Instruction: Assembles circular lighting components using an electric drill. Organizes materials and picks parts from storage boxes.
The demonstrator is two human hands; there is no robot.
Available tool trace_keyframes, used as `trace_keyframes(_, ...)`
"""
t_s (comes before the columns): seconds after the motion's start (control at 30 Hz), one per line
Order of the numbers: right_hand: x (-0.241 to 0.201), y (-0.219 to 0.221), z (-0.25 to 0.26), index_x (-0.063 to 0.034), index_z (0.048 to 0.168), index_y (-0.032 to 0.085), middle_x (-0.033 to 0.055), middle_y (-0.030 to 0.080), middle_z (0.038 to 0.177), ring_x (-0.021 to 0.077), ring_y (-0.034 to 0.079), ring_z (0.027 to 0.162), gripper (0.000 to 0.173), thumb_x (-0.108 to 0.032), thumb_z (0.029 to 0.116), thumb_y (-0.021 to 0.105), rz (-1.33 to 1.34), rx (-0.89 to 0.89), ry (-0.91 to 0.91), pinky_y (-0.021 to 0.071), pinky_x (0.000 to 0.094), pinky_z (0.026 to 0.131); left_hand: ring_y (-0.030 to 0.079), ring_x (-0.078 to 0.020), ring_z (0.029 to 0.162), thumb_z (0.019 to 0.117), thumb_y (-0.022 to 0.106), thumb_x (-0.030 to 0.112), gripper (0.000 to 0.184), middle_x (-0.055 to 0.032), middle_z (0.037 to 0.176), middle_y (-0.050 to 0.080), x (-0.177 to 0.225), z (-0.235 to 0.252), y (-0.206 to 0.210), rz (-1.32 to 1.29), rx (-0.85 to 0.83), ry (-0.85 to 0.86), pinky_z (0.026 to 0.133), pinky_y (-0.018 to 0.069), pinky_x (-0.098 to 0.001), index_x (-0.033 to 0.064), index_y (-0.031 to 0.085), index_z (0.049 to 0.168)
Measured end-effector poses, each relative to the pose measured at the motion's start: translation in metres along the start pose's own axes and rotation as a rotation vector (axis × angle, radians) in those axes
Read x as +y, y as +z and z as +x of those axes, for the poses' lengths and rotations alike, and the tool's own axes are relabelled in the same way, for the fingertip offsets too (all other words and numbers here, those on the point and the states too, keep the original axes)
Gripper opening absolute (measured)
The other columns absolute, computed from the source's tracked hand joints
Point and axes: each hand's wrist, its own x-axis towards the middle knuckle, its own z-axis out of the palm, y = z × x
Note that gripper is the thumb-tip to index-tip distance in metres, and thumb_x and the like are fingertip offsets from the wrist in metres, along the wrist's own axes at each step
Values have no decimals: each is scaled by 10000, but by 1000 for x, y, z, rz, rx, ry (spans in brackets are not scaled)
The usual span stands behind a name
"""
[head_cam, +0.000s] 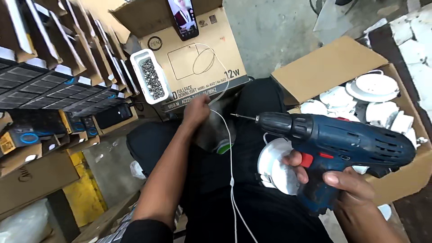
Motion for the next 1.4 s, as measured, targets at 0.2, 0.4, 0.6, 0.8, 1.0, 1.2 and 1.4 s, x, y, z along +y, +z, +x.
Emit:
trace_keyframes(0.2,3,0,1,-109,1272,672,102,730,1125,167,718,899,406,-324,929,714,37,-33,-49,597,291,844,664,-127,1037,952,478,159,300,-58,1152,695,66,-67,-21,-685,-161,521,902,572,-361,32,676,1139)
trace_keyframes(0.4,11,3,3,-106,1240,685,75,736,1077,149,710,865,400,-342,919,710,75,-65,-113,592,293,837,676,-128,844,914,719,306,556,-87,985,687,101,-102,15,-700,-740,219,782,585,-326,-4,513,1326)
trace_keyframes(0.6,14,10,2,-102,1236,686,69,739,1048,146,709,844,403,-342,913,713,71,-95,-136,593,288,824,703,-189,1014,732,849,472,856,-72,1134,711,120,-139,39,-500,-515,21,885,593,-486,127,481,1423)
trace_keyframes(0.8,0,15,-7,-114,1277,670,78,738,1070,142,715,847,422,-324,915,724,20,-110,-138,603,272,810,700,-184,1027,729,847,182,791,-115,1175,685,111,-145,42,-876,-479,80,891,608,-405,34,458,1401)
trace_keyframes(1.0,-16,7,-41,-135,1303,659,82,735,1109,136,710,845,436,-337,922,724,-110,-50,-62,596,250,770,731,-172,917,726,801,154,685,-86,1075,730,38,-124,0,-988,-384,75,796,635,-366,51,524,1344)
trace_keyframes(1.2,-16,-8,-77,-132,1293,661,72,724,1114,118,693,811,408,-319,935,721,-169,6,52,588,234,715,735,-192,912,711,813,226,695,-100,1072,737,-8,-109,15,-1060,-375,40,800,630,-378,97,556,1343)
trace_keyframes(1.4,-11,-15,-99,-138,1275,676,64,728,1099,109,694,814,387,-312,933,727,-175,73,100,588,228,717,740,-153,843,712,896,336,697,-60,997,749,1,-107,23,-1030,-342,56,754,638,-327,120,571,1290)
